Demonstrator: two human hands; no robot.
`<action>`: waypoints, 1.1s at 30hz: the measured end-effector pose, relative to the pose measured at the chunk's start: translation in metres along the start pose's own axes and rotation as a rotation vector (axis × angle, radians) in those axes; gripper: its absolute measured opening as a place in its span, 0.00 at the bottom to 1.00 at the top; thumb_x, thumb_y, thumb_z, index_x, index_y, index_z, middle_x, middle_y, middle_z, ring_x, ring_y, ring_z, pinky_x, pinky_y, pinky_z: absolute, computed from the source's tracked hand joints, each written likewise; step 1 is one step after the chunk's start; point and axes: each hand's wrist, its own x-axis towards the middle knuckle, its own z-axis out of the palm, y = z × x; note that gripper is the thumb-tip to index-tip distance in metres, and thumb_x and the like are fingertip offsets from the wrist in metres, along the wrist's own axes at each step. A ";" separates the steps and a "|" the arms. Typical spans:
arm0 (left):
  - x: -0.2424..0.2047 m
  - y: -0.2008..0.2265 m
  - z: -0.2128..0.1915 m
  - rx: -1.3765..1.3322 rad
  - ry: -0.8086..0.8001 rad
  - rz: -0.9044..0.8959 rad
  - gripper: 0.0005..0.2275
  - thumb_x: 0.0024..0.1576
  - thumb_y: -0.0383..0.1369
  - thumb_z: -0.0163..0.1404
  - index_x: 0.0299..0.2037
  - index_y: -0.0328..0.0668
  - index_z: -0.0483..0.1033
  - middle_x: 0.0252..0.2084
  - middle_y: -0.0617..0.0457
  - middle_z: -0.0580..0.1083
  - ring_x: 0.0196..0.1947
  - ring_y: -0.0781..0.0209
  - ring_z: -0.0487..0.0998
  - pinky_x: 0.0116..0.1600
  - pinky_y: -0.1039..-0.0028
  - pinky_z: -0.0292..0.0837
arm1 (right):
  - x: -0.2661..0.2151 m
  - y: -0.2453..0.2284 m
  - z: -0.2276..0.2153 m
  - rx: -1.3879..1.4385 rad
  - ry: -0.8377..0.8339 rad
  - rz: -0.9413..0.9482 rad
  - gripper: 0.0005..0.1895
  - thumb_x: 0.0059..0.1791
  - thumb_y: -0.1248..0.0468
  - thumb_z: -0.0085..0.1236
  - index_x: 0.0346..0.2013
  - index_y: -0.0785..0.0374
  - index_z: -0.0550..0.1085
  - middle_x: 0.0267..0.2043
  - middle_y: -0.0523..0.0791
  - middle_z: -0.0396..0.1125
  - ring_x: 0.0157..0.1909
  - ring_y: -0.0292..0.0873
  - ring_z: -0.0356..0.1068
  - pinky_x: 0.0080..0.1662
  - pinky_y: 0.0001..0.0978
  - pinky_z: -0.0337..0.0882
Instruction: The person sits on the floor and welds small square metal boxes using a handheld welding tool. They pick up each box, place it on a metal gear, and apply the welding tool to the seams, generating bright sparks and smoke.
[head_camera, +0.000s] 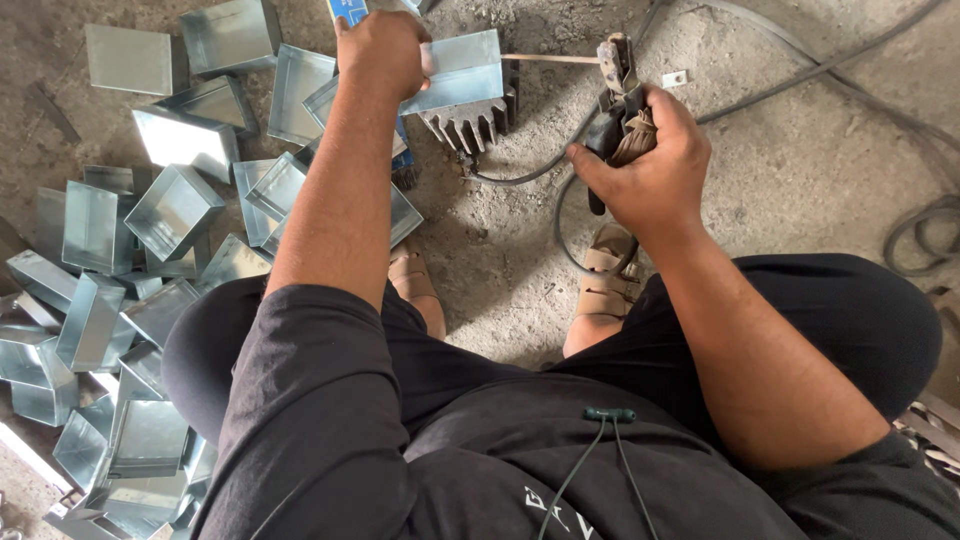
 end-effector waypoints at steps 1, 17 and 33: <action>0.000 0.000 -0.001 -0.005 -0.009 -0.004 0.22 0.43 0.39 0.69 0.50 0.65 0.82 0.48 0.53 0.79 0.52 0.48 0.78 0.67 0.45 0.56 | 0.000 0.000 0.000 -0.003 -0.003 -0.002 0.25 0.43 0.58 0.80 0.44 0.66 0.74 0.36 0.44 0.69 0.35 0.41 0.69 0.40 0.35 0.70; 0.000 0.002 -0.009 0.103 -0.060 0.078 0.16 0.49 0.37 0.62 0.48 0.46 0.81 0.53 0.40 0.76 0.53 0.41 0.77 0.66 0.40 0.57 | 0.000 -0.010 0.001 0.207 -0.034 0.077 0.22 0.45 0.69 0.76 0.49 0.68 0.74 0.37 0.43 0.75 0.36 0.31 0.73 0.42 0.24 0.74; 0.018 -0.014 0.030 0.058 -0.003 0.053 0.27 0.47 0.45 0.66 0.59 0.63 0.77 0.58 0.56 0.76 0.62 0.50 0.72 0.68 0.33 0.49 | 0.017 0.034 -0.021 1.130 0.276 0.633 0.20 0.50 0.54 0.64 0.44 0.64 0.67 0.34 0.47 0.67 0.33 0.47 0.70 0.39 0.46 0.75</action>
